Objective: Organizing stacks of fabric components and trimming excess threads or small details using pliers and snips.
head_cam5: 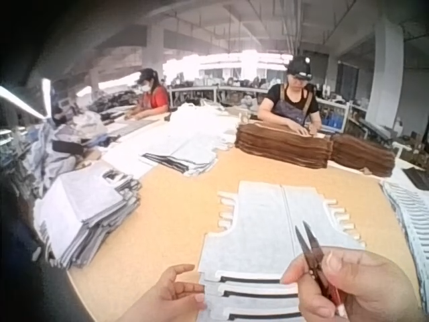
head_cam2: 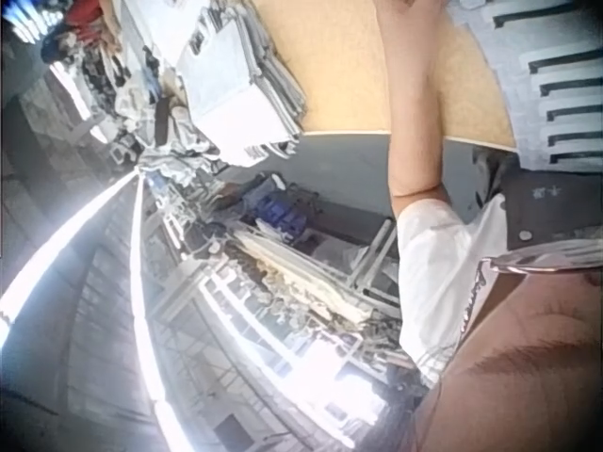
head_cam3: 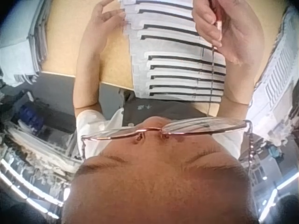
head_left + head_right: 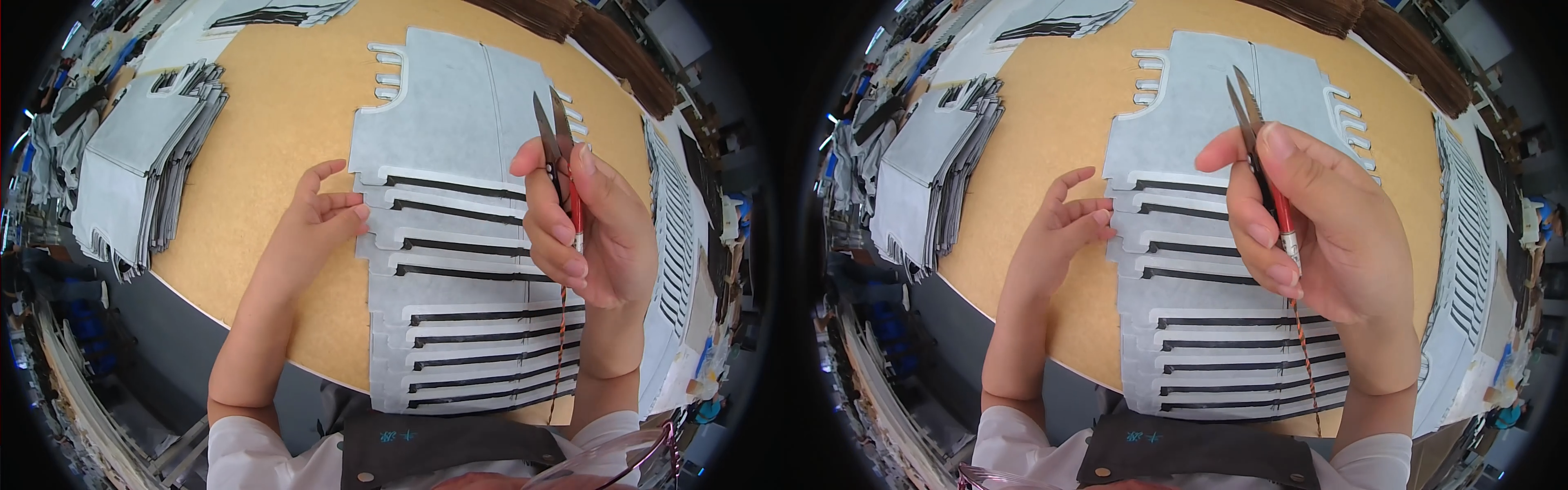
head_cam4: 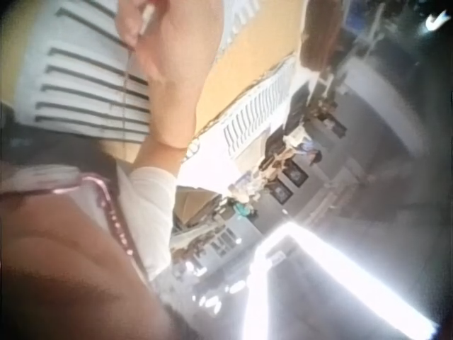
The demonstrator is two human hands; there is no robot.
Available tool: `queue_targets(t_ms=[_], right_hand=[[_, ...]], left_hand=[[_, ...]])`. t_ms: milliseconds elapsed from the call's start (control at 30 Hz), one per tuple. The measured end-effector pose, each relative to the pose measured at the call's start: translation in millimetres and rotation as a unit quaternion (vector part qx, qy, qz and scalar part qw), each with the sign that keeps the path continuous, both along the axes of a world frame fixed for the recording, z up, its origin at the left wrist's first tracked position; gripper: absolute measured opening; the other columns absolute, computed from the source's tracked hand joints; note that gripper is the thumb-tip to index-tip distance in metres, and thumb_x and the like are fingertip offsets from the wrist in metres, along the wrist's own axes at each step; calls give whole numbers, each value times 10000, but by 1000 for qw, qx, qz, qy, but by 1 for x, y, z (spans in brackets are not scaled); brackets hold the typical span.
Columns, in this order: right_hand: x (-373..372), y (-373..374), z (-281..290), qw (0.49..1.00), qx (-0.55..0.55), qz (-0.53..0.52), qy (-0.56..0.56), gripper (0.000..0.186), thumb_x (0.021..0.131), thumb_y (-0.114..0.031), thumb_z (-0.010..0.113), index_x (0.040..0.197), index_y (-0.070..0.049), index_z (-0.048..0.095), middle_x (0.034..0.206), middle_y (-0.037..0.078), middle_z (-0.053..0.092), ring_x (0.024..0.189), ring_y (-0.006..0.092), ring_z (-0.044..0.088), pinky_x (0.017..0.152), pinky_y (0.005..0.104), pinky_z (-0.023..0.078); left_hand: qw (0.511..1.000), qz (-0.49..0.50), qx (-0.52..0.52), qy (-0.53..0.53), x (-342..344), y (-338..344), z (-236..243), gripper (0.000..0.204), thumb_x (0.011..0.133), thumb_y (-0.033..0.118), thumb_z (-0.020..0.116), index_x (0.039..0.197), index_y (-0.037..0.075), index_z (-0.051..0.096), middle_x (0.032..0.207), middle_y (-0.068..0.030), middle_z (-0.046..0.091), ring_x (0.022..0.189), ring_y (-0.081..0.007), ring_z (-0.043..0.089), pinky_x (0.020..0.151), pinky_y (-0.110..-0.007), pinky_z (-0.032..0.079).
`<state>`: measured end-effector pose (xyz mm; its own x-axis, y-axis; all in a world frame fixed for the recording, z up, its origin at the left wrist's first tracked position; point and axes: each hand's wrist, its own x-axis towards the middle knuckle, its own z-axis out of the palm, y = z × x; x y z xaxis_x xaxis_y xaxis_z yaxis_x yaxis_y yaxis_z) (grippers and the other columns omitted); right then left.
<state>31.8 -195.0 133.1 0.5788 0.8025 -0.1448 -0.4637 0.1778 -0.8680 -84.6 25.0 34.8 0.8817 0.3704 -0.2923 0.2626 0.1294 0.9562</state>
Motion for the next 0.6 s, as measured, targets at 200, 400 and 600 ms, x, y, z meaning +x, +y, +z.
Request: queue_targets(t_ms=[200,400,600], right_hand=[[8,26,-61,963,-172,200,50,349,983,-292,432,998,38,546,567,36,529,426,111,464,402,230,371],[12,34,-96,950,-236,197,64,350,978,-292,437,975,38,555,552,50,543,420,144,514,390,256,380],[18,33,-93,950,-233,199,51,366,978,-295,429,979,48,556,575,60,549,440,155,521,410,275,387]], left_hand=[[998,-29,41,-39,2,-3,-14,547,864,86,605,1360,32,379,1111,-106,576,986,-152,548,861,-280,436],[998,-21,-1,-53,3,0,-10,473,891,73,571,1330,27,401,1126,-114,571,972,-160,548,830,-274,444],[995,-16,-97,33,-11,-20,-2,487,892,61,561,1334,13,360,1095,-145,581,1029,-201,579,887,-309,473]])
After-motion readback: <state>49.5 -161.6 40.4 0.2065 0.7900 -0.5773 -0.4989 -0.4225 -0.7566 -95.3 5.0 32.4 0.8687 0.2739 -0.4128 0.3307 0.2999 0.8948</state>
